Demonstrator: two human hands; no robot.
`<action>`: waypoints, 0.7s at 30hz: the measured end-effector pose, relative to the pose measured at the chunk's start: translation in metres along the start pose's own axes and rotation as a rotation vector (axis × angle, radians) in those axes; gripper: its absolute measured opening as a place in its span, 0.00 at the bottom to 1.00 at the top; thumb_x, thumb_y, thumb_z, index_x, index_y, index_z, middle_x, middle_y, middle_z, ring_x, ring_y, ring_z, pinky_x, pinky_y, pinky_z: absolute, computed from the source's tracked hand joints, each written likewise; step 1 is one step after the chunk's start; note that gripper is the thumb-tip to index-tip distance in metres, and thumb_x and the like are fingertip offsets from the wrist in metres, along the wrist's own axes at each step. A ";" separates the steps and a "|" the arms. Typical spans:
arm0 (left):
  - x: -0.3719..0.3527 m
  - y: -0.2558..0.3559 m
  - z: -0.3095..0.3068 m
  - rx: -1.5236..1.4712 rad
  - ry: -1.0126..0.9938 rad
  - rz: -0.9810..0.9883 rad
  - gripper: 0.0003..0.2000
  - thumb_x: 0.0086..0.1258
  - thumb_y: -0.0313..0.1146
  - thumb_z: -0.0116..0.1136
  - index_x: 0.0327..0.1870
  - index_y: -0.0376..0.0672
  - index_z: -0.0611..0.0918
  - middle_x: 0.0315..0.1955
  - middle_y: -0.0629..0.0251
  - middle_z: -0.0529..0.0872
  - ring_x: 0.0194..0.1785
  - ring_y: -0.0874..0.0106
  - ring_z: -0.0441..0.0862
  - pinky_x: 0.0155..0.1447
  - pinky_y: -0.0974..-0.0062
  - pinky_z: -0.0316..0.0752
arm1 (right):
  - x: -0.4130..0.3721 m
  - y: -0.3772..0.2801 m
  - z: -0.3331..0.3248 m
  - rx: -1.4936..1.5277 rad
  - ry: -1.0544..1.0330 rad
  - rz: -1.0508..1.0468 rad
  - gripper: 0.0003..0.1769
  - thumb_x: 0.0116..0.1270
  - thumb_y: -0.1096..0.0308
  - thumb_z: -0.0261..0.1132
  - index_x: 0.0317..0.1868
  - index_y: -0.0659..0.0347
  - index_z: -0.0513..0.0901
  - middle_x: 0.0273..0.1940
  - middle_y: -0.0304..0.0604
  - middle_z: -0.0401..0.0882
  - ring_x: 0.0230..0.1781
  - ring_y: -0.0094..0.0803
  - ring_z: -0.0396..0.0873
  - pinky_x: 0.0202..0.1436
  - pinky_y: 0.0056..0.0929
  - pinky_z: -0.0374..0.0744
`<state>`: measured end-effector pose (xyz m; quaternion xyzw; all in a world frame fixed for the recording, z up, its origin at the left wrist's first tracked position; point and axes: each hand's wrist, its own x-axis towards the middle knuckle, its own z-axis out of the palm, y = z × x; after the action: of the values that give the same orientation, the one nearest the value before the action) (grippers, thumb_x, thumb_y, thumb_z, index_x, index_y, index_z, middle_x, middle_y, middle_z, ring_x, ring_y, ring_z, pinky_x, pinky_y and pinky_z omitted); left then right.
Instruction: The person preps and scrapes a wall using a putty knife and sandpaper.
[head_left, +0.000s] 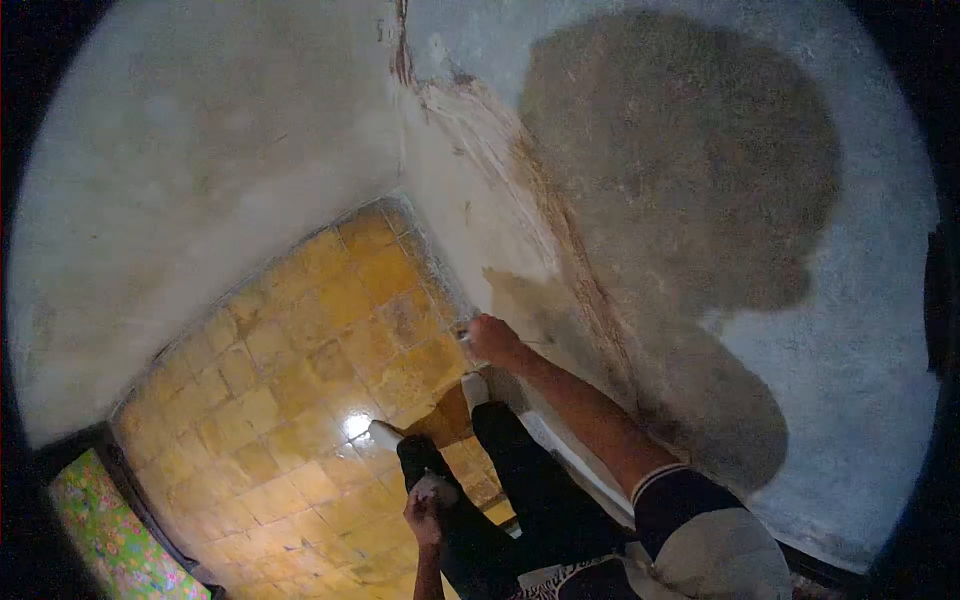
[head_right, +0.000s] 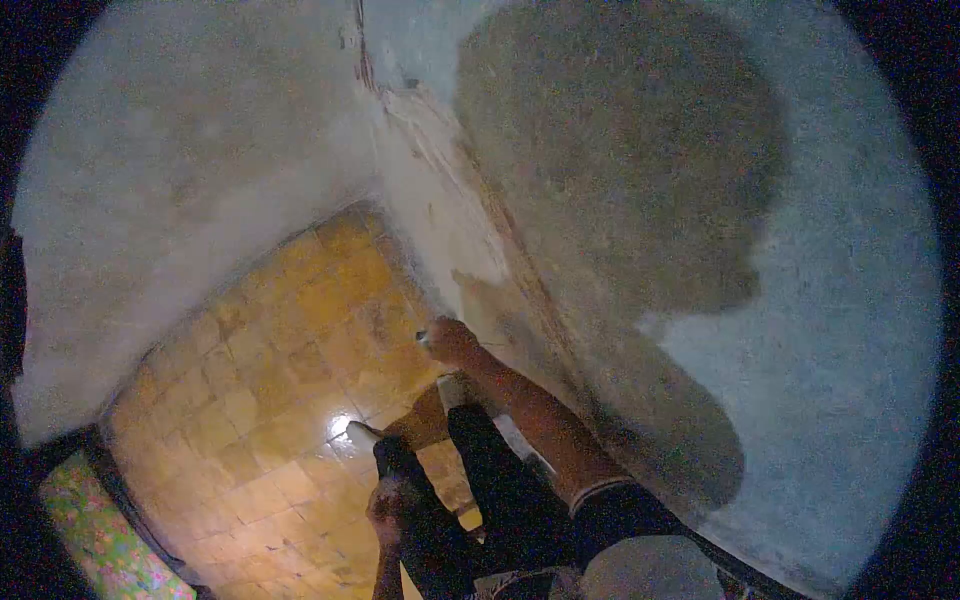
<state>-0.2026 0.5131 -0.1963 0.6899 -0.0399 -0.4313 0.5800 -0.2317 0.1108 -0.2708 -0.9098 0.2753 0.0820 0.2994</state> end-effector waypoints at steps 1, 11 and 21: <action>0.004 -0.010 -0.004 -0.020 0.020 -0.044 0.12 0.69 0.24 0.57 0.52 0.34 0.79 0.43 0.66 0.83 0.46 0.76 0.79 0.53 0.76 0.74 | -0.001 -0.003 0.008 -0.050 0.154 -0.121 0.13 0.59 0.61 0.62 0.37 0.62 0.83 0.32 0.54 0.80 0.36 0.51 0.81 0.42 0.49 0.80; 0.025 -0.011 -0.014 0.068 -0.015 0.011 0.15 0.70 0.34 0.60 0.53 0.35 0.78 0.43 0.67 0.82 0.46 0.76 0.78 0.52 0.76 0.73 | -0.010 -0.011 -0.011 0.015 -0.150 0.196 0.14 0.60 0.59 0.60 0.32 0.62 0.83 0.30 0.55 0.80 0.33 0.52 0.82 0.42 0.51 0.80; 0.108 0.033 0.015 0.032 -0.027 0.148 0.16 0.71 0.32 0.59 0.54 0.32 0.76 0.39 0.68 0.80 0.43 0.78 0.76 0.50 0.78 0.73 | 0.000 -0.016 0.019 0.039 0.012 0.010 0.10 0.57 0.62 0.61 0.33 0.59 0.82 0.28 0.50 0.80 0.33 0.48 0.82 0.41 0.49 0.80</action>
<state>-0.1301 0.4307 -0.2278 0.6885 -0.1053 -0.3959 0.5985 -0.2227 0.1333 -0.2779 -0.9029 0.2833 0.0726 0.3149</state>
